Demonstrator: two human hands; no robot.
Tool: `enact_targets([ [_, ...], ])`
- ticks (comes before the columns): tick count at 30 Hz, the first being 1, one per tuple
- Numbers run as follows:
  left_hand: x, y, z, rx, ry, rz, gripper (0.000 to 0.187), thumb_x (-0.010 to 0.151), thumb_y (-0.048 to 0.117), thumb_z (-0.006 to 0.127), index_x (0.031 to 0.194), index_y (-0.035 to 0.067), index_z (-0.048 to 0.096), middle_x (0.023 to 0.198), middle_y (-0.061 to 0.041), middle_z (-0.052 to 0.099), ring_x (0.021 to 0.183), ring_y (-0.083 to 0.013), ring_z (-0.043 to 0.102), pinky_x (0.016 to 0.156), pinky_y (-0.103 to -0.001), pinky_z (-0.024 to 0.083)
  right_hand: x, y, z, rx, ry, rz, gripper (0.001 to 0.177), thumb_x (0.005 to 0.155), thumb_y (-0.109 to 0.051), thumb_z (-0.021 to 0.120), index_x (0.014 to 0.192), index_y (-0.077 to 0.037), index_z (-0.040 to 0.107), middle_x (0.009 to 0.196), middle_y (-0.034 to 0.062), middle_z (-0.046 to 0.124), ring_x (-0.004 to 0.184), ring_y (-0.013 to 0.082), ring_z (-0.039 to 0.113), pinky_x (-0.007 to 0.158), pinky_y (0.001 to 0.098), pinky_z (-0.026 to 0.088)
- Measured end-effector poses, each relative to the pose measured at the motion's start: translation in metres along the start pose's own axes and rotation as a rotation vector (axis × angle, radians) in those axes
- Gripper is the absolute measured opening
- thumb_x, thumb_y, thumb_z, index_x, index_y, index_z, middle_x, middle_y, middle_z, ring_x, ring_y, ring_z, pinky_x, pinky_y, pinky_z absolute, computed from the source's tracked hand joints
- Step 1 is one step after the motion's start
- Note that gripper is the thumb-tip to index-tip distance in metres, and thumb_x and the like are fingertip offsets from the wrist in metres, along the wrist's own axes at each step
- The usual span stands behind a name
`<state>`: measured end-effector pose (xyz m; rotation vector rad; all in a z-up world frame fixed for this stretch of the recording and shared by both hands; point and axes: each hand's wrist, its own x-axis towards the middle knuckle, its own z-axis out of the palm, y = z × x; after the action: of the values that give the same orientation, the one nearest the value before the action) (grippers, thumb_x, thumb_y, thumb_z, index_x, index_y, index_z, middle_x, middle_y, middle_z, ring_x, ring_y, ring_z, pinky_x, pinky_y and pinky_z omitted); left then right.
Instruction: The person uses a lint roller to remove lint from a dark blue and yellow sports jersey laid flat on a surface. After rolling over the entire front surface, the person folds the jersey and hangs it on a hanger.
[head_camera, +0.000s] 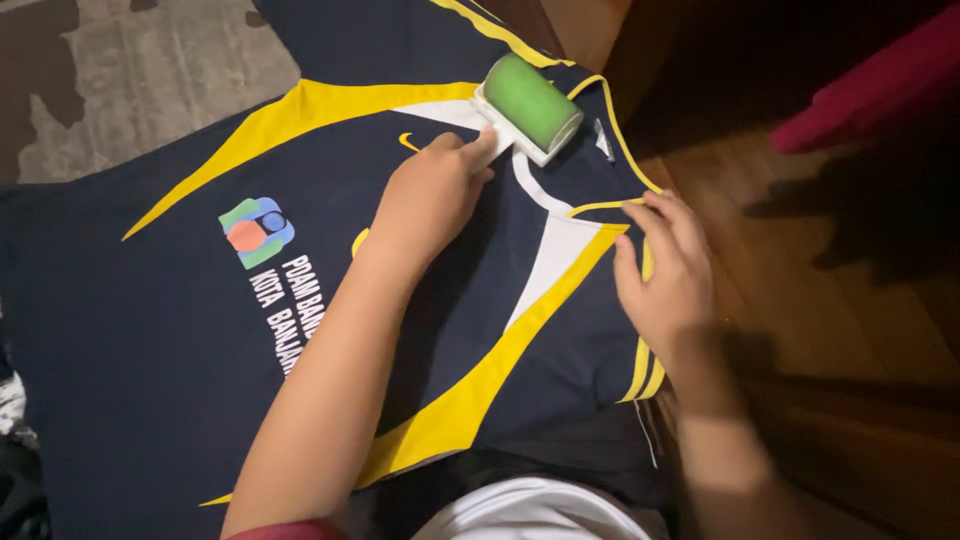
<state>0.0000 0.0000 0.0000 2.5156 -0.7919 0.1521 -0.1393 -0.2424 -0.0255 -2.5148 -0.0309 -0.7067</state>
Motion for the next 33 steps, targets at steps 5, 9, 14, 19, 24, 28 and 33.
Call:
enact_targets([
  [5,-0.018,0.000,-0.010,-0.016,0.042,0.032,0.039,0.094,0.016,0.071,0.133,0.012,0.067,0.090,-0.017,0.063,0.080,-0.0393,0.066,0.072,-0.049,0.053,0.000,-0.005,-0.004,0.051,-0.017,-0.023,0.026,0.093,-0.004,0.073,0.120,-0.003,0.071,0.130,0.0161,0.064,0.132,0.0357,0.060,0.112,0.0436,0.048],
  [9,-0.064,-0.011,-0.048,-0.063,-0.037,-0.001,0.047,0.091,0.010,0.071,0.138,0.012,0.065,0.090,-0.017,0.062,0.079,-0.0377,0.065,0.071,-0.048,0.051,0.002,-0.003,-0.003,0.057,-0.038,-0.038,0.025,0.093,-0.004,0.073,0.118,-0.003,0.072,0.130,0.0157,0.064,0.130,0.0354,0.060,0.111,0.0432,0.049],
  [14,-0.124,-0.020,-0.081,-0.134,-0.092,-0.192,0.044,0.092,0.012,0.071,0.136,0.014,0.066,0.093,-0.015,0.065,0.076,-0.0318,0.066,0.070,-0.044,0.051,0.002,-0.004,-0.001,0.053,-0.043,-0.012,0.024,0.093,-0.005,0.074,0.117,-0.005,0.073,0.130,0.0142,0.064,0.130,0.0346,0.060,0.110,0.0425,0.049],
  [19,-0.175,-0.035,-0.106,-0.138,-0.137,-0.401,0.046,0.088,0.015,0.073,0.133,0.019,0.068,0.087,-0.013,0.067,0.070,-0.0276,0.067,0.067,-0.039,0.053,0.002,-0.005,-0.003,0.041,-0.066,-0.016,0.025,0.094,-0.005,0.074,0.119,-0.005,0.073,0.132,0.0143,0.064,0.130,0.0349,0.060,0.111,0.0426,0.049],
  [24,-0.199,-0.042,-0.128,-0.059,-0.197,-0.578,0.044,0.088,0.019,0.076,0.132,0.022,0.069,0.084,-0.013,0.068,0.066,-0.0261,0.068,0.066,-0.039,0.054,0.002,-0.006,-0.005,0.035,-0.092,-0.002,0.025,0.094,-0.006,0.073,0.119,-0.005,0.073,0.133,0.0143,0.064,0.128,0.0354,0.060,0.109,0.0429,0.049],
  [28,-0.186,-0.041,-0.130,-0.098,-0.192,-0.476,0.044,0.085,0.015,0.074,0.130,0.019,0.070,0.085,-0.013,0.068,0.066,-0.0269,0.067,0.064,-0.040,0.053,0.003,-0.009,-0.008,0.058,-0.100,0.028,0.026,0.096,-0.007,0.073,0.122,-0.005,0.072,0.134,0.0158,0.063,0.128,0.0357,0.061,0.109,0.0426,0.049],
  [33,-0.137,-0.034,-0.105,-0.209,-0.125,-0.185,0.043,0.088,0.014,0.072,0.131,0.011,0.069,0.089,-0.015,0.066,0.075,-0.0312,0.066,0.069,-0.042,0.052,0.003,-0.010,-0.010,0.141,-0.080,0.078,0.030,0.097,-0.007,0.072,0.127,-0.004,0.070,0.137,0.0181,0.060,0.128,0.0354,0.061,0.108,0.0406,0.049],
])
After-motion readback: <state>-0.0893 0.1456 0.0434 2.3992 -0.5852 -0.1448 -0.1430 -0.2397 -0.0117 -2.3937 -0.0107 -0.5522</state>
